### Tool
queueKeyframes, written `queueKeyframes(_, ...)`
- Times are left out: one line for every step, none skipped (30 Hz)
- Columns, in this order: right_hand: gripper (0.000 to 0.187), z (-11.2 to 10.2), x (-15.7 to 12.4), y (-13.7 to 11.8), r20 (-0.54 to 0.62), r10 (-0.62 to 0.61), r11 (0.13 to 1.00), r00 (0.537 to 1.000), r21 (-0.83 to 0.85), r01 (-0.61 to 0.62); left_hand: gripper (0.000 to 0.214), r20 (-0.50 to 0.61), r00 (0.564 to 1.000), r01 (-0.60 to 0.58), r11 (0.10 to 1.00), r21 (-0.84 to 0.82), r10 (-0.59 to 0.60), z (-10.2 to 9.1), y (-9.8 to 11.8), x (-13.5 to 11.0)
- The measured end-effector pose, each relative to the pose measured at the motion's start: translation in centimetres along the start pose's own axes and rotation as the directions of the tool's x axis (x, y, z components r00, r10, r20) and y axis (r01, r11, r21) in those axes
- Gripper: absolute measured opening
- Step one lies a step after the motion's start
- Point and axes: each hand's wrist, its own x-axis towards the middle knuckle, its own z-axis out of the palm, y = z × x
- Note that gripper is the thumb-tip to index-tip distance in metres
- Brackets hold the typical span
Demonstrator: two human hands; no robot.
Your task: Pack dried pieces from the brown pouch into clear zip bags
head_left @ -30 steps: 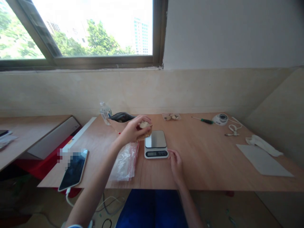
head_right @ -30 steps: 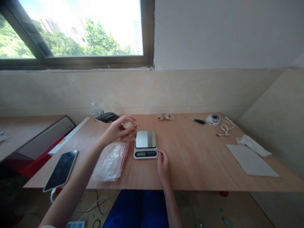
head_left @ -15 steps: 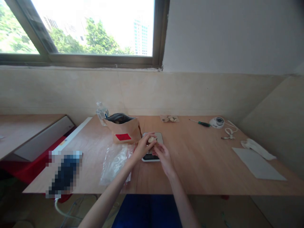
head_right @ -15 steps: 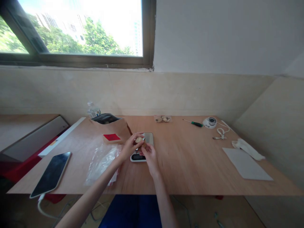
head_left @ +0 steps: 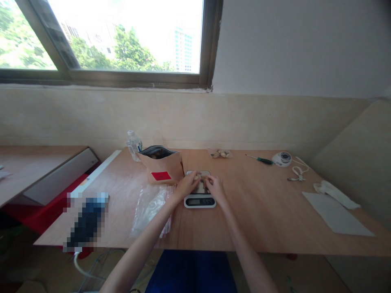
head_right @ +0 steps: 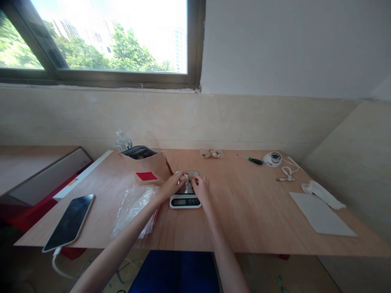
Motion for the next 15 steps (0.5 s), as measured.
queueKeyframes(0.025, 0.1, 0.0, 0.2, 0.003, -0.037, 0.995, 0.999, -0.089, 0.037, 0.030, 0.000, 1.000, -0.007, 1.000, 0.007, 0.007, 0.1, -0.2, 0.1)
queueKeyframes(0.026, 0.2, -0.1, 0.3, 0.014, -0.068, 0.984, 0.998, -0.162, 0.070, 0.030, -0.002, 1.000, -0.013, 1.000, 0.013, 0.013, 0.2, -0.4, 0.2)
queueKeyframes(0.028, 0.3, -0.2, 0.4, 0.017, -0.095, 0.972, 0.995, -0.212, 0.096, 0.031, -0.003, 1.000, -0.018, 1.000, 0.018, 0.018, 0.3, -0.5, 0.3)
queueKeyframes(0.030, 0.4, -0.3, 0.6, 0.009, -0.115, 0.965, 0.993, -0.236, 0.114, 0.033, -0.007, 1.000, -0.020, 0.999, 0.028, 0.020, 0.4, -0.7, 0.3)
queueKeyframes(0.032, 0.4, -0.6, 0.7, -0.006, -0.131, 0.962, 0.991, -0.244, 0.126, 0.035, -0.015, 1.000, -0.016, 0.999, 0.044, 0.017, 0.5, -0.8, 0.2)
queueKeyframes(0.035, 0.3, -0.8, 0.9, -0.029, -0.143, 0.961, 0.989, -0.245, 0.131, 0.037, -0.028, 1.000, -0.006, 0.998, 0.070, 0.008, 0.6, -0.9, 0.1)
queueKeyframes(0.037, 0.2, -1.2, 1.1, -0.059, -0.149, 0.961, 0.987, -0.243, 0.130, 0.039, -0.045, 0.999, 0.008, 0.995, 0.103, -0.003, 0.7, -0.9, -0.1)
queueKeyframes(0.039, 0.0, -1.5, 1.3, -0.092, -0.150, 0.963, 0.984, -0.240, 0.125, 0.040, -0.060, 0.998, 0.022, 0.990, 0.139, -0.014, 0.7, -0.9, -0.3)
queueKeyframes(0.040, -0.3, -2.0, 1.6, -0.125, -0.149, 0.965, 0.981, -0.237, 0.116, 0.042, -0.071, 0.997, 0.033, 0.984, 0.174, -0.021, 0.7, -0.9, -0.5)
queueKeyframes(0.041, -0.7, -2.4, 2.0, -0.154, -0.144, 0.967, 0.977, -0.232, 0.106, 0.043, -0.076, 0.997, 0.038, 0.978, 0.204, -0.023, 0.7, -0.7, -0.7)
queueKeyframes(0.040, -1.1, -2.9, 2.4, -0.181, -0.136, 0.970, 0.974, -0.223, 0.094, 0.044, -0.076, 0.997, 0.036, 0.974, 0.224, -0.020, 0.6, -0.5, -1.0)
queueKeyframes(0.039, -1.5, -3.4, 2.8, -0.201, -0.126, 0.974, 0.971, -0.211, 0.083, 0.045, -0.074, 0.997, 0.027, 0.970, 0.240, -0.010, 0.4, -0.1, -1.1)
queueKeyframes(0.037, -2.0, -3.9, 3.2, -0.211, -0.117, 0.978, 0.971, -0.196, 0.075, 0.045, -0.071, 0.997, 0.011, 0.968, 0.253, 0.007, 0.0, 0.4, -1.3)
queueKeyframes(0.035, -2.4, -4.4, 3.5, -0.213, -0.105, 0.981, 0.971, -0.180, 0.067, 0.042, -0.075, 0.997, -0.012, 0.964, 0.266, 0.033, -0.6, 1.1, -1.5)
queueKeyframes(0.033, -2.8, -4.8, 3.8, -0.211, -0.093, 0.984, 0.973, -0.168, 0.057, 0.039, -0.083, 0.994, -0.044, 0.959, 0.279, 0.069, -1.3, 1.9, -1.6)
